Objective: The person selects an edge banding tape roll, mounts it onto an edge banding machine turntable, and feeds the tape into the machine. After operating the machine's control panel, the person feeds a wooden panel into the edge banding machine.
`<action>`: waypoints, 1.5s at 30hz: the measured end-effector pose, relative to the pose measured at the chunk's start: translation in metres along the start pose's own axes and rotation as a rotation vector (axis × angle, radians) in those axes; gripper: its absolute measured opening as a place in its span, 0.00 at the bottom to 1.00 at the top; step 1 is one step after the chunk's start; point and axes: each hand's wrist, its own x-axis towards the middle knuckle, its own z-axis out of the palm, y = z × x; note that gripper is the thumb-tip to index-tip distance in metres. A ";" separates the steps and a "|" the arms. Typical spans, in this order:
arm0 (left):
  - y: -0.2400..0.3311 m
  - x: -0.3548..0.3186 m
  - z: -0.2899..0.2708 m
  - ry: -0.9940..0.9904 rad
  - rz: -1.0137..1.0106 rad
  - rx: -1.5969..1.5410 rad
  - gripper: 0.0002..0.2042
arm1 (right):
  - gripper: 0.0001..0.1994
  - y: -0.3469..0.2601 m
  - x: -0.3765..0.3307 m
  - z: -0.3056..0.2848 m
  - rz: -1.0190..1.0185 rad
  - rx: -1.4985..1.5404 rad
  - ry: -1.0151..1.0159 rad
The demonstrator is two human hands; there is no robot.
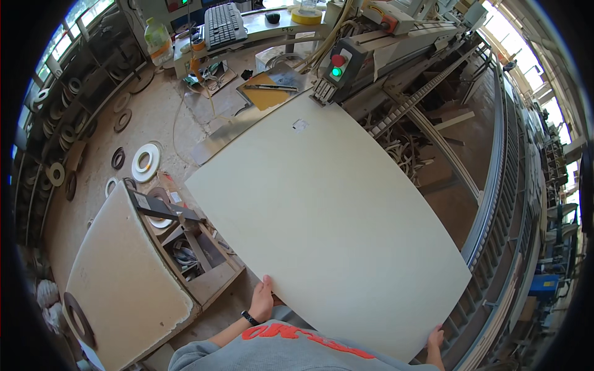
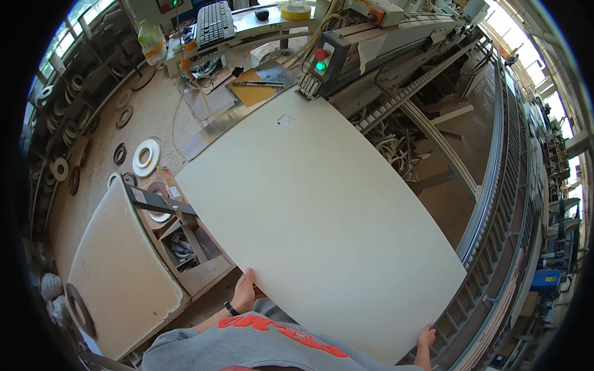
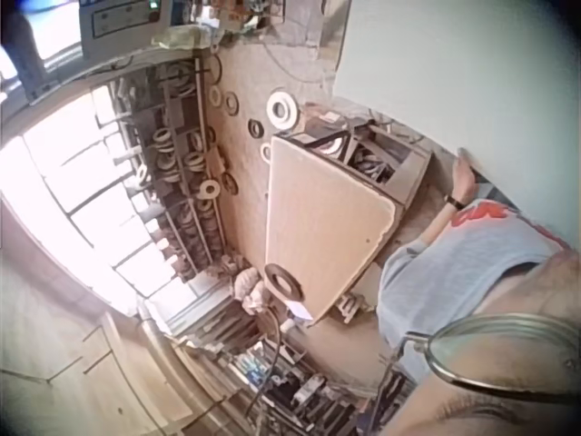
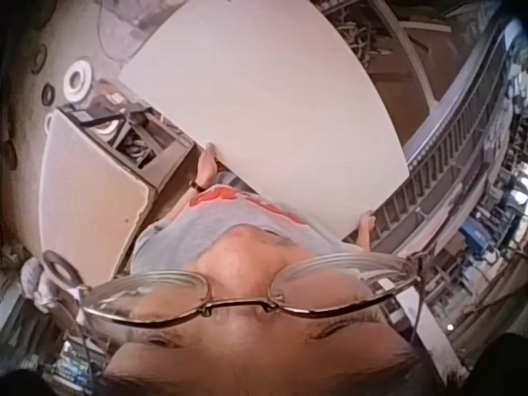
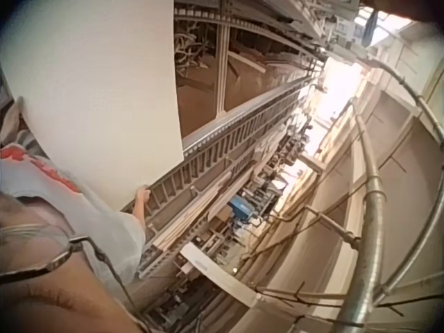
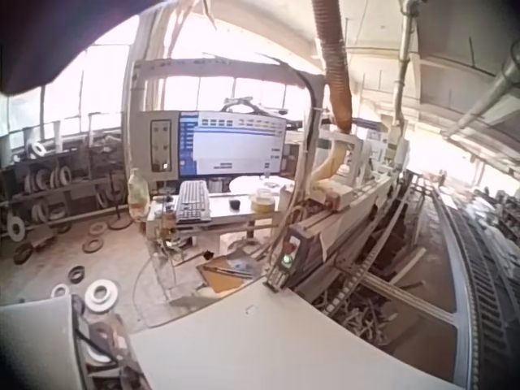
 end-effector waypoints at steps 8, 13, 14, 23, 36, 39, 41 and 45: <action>0.022 0.018 0.048 0.013 0.024 0.174 0.33 | 0.37 -0.039 0.034 -0.011 0.054 -0.074 -0.019; 0.043 0.036 0.098 0.056 0.003 0.239 0.33 | 0.37 -0.070 0.076 -0.028 0.048 -0.140 -0.047; 0.048 0.042 0.108 0.040 -0.013 0.245 0.34 | 0.37 -0.071 0.084 -0.033 0.040 -0.148 -0.048; 0.062 0.089 0.196 -0.090 -0.023 0.150 0.32 | 0.37 -0.156 0.149 -0.057 -0.006 -0.173 -0.055; 0.093 0.160 0.333 -0.133 0.015 0.112 0.30 | 0.38 -0.278 0.209 -0.110 -0.031 -0.016 -0.024; 0.113 0.161 0.344 -0.188 0.029 0.068 0.26 | 0.38 -0.289 0.207 -0.119 -0.044 0.015 -0.014; 0.131 0.157 0.344 -0.251 0.073 0.053 0.22 | 0.38 -0.282 0.202 -0.121 -0.046 0.032 -0.007; 0.156 0.142 0.325 -0.377 0.107 0.033 0.17 | 0.35 -0.267 0.185 -0.108 -0.071 0.132 0.022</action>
